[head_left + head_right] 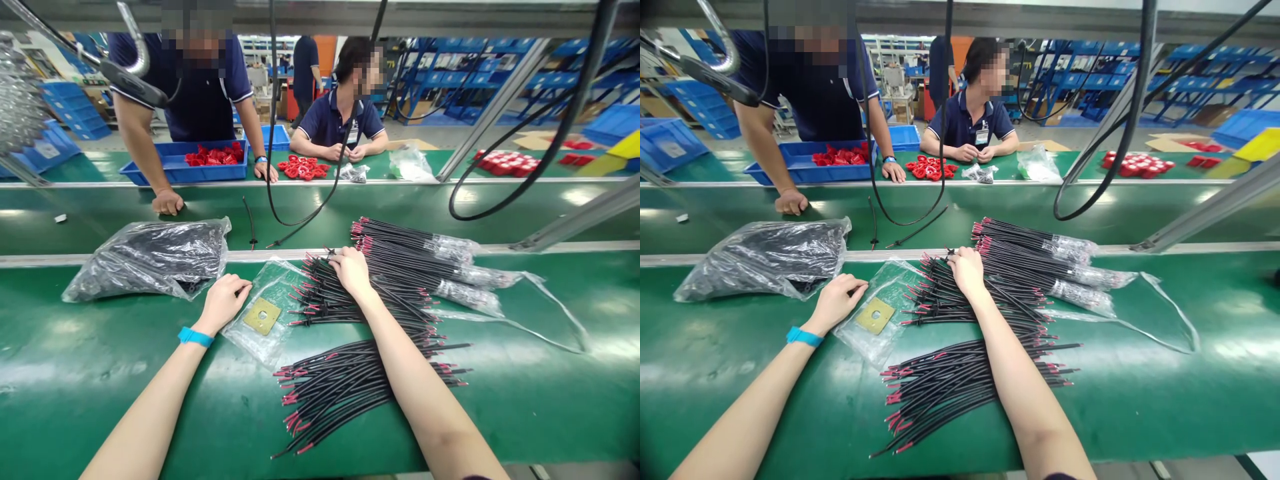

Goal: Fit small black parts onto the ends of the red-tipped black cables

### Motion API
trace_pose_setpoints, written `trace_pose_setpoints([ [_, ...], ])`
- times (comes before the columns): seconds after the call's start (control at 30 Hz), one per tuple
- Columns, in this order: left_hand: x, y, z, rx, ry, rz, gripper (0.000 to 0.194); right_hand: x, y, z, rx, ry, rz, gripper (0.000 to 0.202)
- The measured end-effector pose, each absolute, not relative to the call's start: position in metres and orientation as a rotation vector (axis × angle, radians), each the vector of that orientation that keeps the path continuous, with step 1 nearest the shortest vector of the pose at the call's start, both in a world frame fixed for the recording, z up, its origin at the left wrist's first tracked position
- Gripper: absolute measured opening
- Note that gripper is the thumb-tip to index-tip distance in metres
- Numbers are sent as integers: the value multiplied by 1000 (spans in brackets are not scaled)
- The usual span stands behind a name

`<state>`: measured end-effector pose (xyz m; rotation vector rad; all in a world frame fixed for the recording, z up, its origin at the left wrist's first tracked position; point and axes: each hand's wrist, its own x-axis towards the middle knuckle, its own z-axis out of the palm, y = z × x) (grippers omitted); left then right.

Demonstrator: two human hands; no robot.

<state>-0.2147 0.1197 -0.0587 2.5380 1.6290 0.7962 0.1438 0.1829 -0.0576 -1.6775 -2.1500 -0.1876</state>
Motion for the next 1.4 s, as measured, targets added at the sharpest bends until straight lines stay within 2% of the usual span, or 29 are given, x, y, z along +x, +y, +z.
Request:
trace_pose_setpoints([
  [0.17, -214, 120, -59, 2543, 1627, 792, 28, 142, 178, -55, -1497, -2081, -86, 20],
  [0.4, -215, 119, -57, 2542, 1631, 786, 28, 133, 171, -56, -1371, -1810, 339, 18],
  [1.27, -215, 119, -59, 2543, 1626, 801, 29, 131, 165, -56, -1399, -1733, 404, 24],
  [1.4, -215, 119, -59, 2542, 1626, 790, 30, 131, 164, -52, -1434, -1754, 299, 21],
])
